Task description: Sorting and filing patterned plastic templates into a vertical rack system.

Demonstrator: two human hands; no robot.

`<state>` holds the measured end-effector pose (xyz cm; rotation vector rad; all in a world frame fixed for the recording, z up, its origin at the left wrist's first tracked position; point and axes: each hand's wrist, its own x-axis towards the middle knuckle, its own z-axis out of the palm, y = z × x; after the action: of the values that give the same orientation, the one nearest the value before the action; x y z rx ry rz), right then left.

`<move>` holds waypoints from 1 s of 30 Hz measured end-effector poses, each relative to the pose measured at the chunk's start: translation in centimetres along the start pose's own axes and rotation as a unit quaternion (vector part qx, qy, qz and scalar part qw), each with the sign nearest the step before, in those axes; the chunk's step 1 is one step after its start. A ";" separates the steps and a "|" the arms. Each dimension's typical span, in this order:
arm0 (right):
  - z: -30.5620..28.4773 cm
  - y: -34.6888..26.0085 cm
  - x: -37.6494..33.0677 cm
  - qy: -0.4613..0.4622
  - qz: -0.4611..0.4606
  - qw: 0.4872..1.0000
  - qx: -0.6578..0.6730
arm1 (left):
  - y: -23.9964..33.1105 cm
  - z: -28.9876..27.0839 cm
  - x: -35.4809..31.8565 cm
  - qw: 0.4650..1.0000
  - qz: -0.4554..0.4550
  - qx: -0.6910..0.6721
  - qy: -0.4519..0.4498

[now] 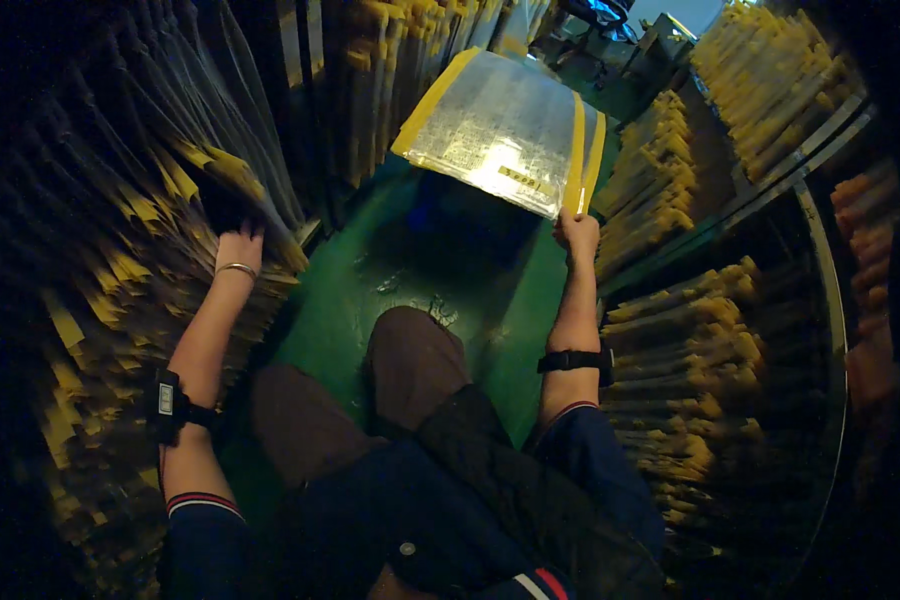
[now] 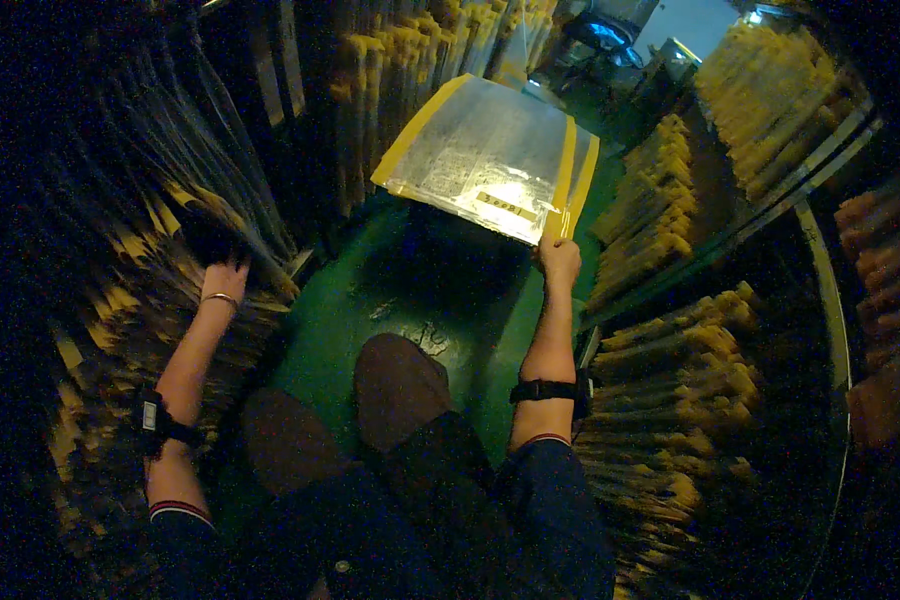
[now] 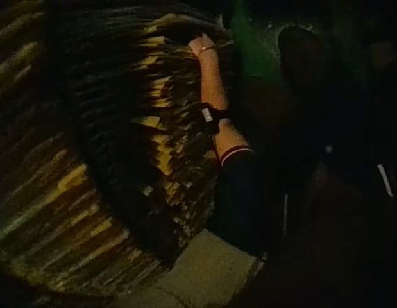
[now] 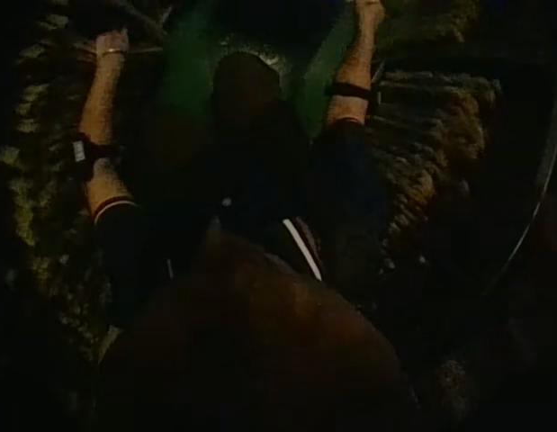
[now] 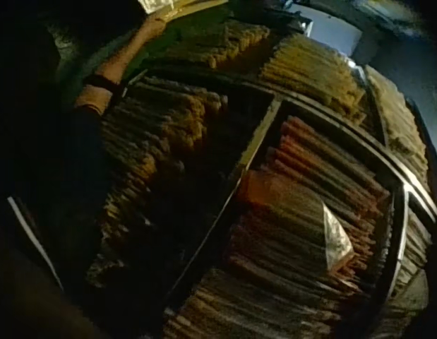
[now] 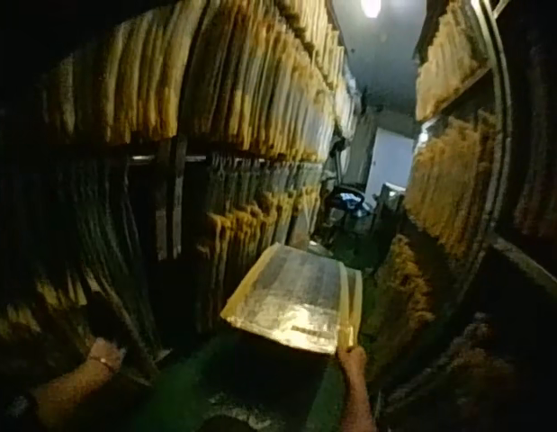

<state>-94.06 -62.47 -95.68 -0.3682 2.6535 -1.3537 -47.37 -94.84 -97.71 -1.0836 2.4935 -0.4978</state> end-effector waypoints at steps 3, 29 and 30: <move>-1.0 -1.4 -0.8 -0.078 0.005 0.975 0.208 | -0.1 -0.3 -0.6 0.999 -0.006 0.017 0.028; -19.7 -2.5 -15.5 0.102 -0.036 0.906 0.408 | 3.7 -3.2 -3.6 0.995 0.042 0.093 0.014; -20.2 -3.4 -16.7 0.118 -0.060 0.904 0.406 | 3.9 -2.7 -3.4 0.992 0.056 0.110 -0.014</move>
<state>-82.27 -44.03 -80.89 -0.2620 1.9554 -2.4909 -48.89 -89.32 -96.48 -0.8549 2.3904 -0.6998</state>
